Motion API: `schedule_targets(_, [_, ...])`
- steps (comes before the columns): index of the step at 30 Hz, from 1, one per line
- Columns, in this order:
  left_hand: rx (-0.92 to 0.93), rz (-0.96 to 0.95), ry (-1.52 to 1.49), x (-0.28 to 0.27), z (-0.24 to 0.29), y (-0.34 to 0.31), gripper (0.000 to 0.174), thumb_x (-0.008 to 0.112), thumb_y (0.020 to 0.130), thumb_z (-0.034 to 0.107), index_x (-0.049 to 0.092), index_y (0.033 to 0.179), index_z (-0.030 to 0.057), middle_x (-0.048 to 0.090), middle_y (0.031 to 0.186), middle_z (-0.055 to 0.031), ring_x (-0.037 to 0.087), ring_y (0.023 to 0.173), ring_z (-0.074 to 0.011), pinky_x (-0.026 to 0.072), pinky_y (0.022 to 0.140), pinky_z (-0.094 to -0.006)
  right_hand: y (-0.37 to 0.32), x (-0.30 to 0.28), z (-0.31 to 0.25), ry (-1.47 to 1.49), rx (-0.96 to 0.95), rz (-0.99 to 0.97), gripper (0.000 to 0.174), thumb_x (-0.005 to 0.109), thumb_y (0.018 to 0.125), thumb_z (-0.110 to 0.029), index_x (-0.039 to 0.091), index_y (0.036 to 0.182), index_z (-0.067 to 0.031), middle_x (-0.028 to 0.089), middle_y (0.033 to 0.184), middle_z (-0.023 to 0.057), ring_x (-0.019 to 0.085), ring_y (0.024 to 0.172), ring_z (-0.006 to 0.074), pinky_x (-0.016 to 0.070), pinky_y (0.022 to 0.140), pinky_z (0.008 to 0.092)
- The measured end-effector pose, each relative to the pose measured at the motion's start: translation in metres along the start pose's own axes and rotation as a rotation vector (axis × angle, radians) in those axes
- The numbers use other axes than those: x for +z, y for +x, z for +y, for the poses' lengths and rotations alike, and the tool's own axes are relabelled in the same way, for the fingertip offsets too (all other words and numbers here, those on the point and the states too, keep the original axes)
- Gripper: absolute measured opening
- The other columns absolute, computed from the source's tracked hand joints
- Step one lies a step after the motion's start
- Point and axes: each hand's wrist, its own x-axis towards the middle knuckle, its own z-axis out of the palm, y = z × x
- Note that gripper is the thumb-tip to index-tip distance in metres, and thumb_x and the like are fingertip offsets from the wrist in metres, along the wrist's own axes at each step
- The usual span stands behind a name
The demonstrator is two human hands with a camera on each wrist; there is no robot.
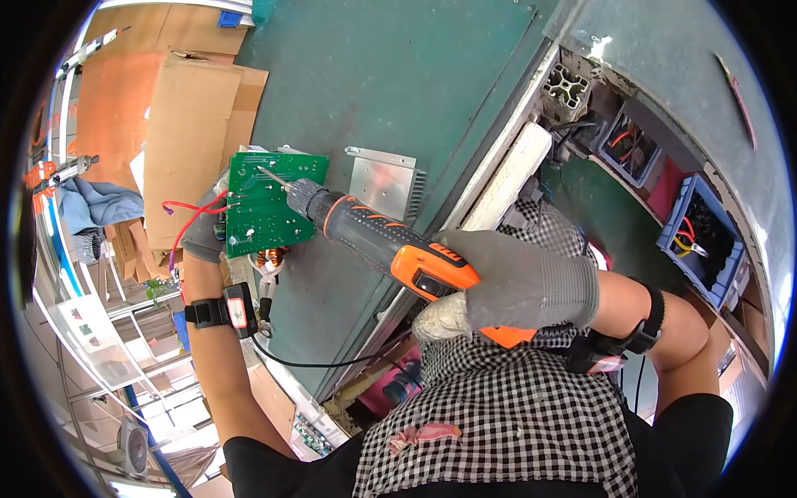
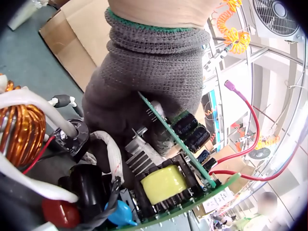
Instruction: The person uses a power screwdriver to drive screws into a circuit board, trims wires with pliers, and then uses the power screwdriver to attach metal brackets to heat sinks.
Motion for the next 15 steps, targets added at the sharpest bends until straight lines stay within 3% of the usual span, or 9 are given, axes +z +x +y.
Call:
schedule_targets(3, [0.025, 0.039, 0.02, 0.009, 0.004, -0.004, 0.049, 0.062, 0.093, 0.035, 0.058, 0.129, 0.002, 0.066, 0.112, -0.0067, 0.063, 0.097, -0.0129, 0.0525, 0.08, -0.0264, 0.001, -0.001, 0.001, 0.015, 0.015, -0.017, 0.076, 0.084, 0.067, -0.05, 0.054, 0.11, 0.0049, 0.062, 0.082, 0.0097, 0.062, 0.073, 0.0181, 0.0518, 0.066, 0.0312])
schedule_targets(6, [0.084, 0.148, 0.031, 0.024, 0.005, -0.012, 0.05, 0.064, 0.092, 0.035, 0.058, 0.128, 0.001, 0.066, 0.113, -0.0073, 0.063, 0.096, -0.0132, 0.0525, 0.079, -0.0262, -0.001, -0.001, -0.001, 0.048, 0.042, -0.028, 0.076, 0.084, 0.067, -0.049, 0.054, 0.11, 0.0047, 0.062, 0.082, 0.0096, 0.062, 0.073, 0.0179, 0.0523, 0.065, 0.0313])
schedule_targets(15, [0.075, 0.154, 0.05, 0.028, 0.008, -0.013, 0.051, 0.066, 0.09, 0.034, 0.058, 0.128, 0.0002, 0.066, 0.114, -0.0073, 0.064, 0.096, -0.0136, 0.0528, 0.078, -0.0261, 0.0, 0.0, 0.002, 0.098, 0.018, -0.044, 0.074, 0.085, 0.068, -0.049, 0.054, 0.111, 0.0029, 0.063, 0.084, 0.0095, 0.063, 0.075, 0.0177, 0.0522, 0.066, 0.0306])
